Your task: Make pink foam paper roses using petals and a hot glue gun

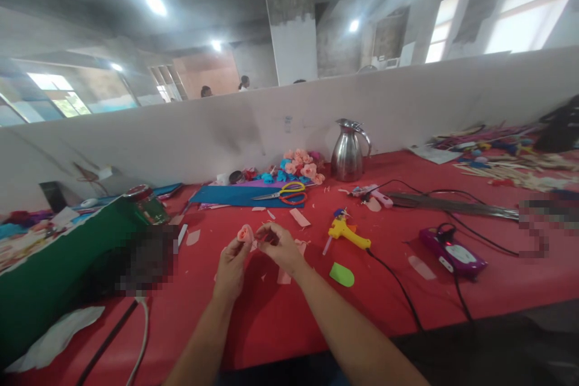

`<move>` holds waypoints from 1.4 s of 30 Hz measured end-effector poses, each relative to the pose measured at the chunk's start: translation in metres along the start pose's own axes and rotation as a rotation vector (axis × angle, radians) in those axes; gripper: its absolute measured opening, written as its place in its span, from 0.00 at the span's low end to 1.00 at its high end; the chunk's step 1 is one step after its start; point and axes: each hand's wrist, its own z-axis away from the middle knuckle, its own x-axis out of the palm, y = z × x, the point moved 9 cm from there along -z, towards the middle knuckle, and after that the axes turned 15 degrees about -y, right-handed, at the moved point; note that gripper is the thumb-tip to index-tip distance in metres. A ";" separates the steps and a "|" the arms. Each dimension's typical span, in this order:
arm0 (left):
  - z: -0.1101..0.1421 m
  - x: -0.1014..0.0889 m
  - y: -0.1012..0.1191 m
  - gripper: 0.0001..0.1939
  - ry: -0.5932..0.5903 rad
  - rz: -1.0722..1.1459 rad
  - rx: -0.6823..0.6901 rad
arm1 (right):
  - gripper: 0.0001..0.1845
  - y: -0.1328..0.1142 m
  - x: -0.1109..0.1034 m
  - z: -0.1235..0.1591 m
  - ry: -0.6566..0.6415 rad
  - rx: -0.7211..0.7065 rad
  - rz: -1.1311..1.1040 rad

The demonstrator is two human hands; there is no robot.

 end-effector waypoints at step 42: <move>0.005 -0.014 -0.031 0.16 0.146 0.173 -0.156 | 0.22 -0.009 -0.174 0.110 0.304 0.869 1.295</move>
